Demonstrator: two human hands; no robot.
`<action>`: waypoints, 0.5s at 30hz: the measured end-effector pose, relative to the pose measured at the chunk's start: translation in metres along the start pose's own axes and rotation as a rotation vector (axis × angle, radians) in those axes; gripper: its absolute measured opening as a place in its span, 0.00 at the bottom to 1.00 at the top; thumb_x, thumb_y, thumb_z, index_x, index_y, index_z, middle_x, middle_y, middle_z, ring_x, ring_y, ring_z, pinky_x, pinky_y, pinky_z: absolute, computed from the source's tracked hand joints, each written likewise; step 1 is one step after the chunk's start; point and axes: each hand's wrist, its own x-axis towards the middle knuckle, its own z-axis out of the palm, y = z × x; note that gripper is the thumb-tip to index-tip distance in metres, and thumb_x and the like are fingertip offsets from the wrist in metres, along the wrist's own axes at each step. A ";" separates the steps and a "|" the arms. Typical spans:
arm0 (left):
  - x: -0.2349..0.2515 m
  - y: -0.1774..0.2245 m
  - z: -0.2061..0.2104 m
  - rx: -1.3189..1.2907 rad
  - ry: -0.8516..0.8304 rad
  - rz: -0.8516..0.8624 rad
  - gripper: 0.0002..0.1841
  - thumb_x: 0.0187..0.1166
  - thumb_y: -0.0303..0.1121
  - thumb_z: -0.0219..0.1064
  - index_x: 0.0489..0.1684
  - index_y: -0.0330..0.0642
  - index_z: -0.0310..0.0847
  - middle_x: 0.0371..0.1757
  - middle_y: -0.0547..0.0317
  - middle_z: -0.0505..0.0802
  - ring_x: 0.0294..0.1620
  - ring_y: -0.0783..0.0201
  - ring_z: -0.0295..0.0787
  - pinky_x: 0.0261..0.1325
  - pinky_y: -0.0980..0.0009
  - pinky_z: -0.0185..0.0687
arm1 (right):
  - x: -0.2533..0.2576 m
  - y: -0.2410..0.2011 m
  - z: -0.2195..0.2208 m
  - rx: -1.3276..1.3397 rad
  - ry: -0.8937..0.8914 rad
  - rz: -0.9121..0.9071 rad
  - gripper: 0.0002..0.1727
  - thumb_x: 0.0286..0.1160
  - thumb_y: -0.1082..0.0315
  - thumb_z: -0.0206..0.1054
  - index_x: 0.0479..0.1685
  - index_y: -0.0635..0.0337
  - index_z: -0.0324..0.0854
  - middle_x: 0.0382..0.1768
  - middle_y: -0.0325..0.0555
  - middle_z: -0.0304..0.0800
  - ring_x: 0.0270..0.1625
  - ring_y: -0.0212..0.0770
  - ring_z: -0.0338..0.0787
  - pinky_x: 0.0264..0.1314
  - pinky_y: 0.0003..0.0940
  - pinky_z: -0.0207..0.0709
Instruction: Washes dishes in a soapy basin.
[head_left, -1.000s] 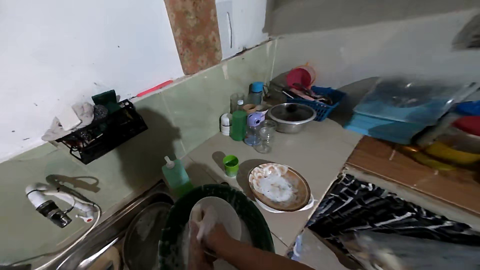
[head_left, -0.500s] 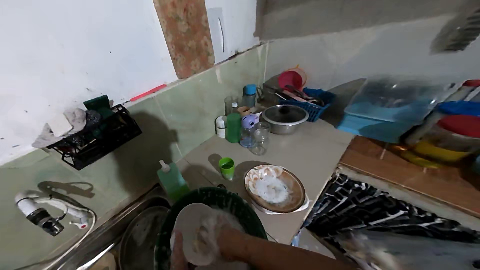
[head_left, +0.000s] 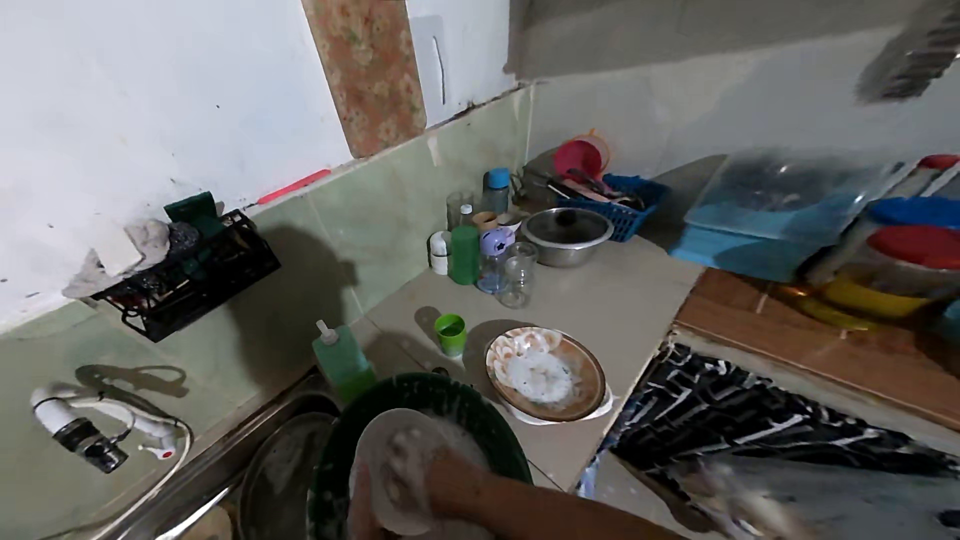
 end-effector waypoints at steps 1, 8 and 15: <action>0.001 -0.004 0.000 0.000 0.016 -0.040 0.27 0.94 0.49 0.45 0.83 0.43 0.64 0.65 0.46 0.87 0.58 0.56 0.91 0.52 0.55 0.92 | -0.001 0.001 -0.004 -0.049 0.018 0.024 0.26 0.86 0.66 0.60 0.81 0.65 0.72 0.83 0.70 0.68 0.86 0.71 0.65 0.86 0.69 0.56; -0.003 0.010 0.017 -0.216 0.207 -0.009 0.34 0.94 0.54 0.24 0.64 0.37 0.72 0.46 0.56 0.91 0.46 0.70 0.90 0.50 0.68 0.89 | -0.018 -0.044 0.018 0.578 -0.053 0.130 0.38 0.79 0.47 0.69 0.78 0.69 0.69 0.67 0.70 0.82 0.70 0.62 0.84 0.74 0.60 0.74; 0.014 -0.027 0.010 0.631 0.209 0.410 0.23 0.86 0.23 0.50 0.77 0.17 0.65 0.77 0.22 0.75 0.79 0.36 0.72 0.82 0.50 0.69 | -0.018 -0.041 -0.030 0.739 0.302 0.265 0.30 0.62 0.66 0.77 0.66 0.68 0.79 0.54 0.57 0.89 0.57 0.47 0.89 0.64 0.46 0.81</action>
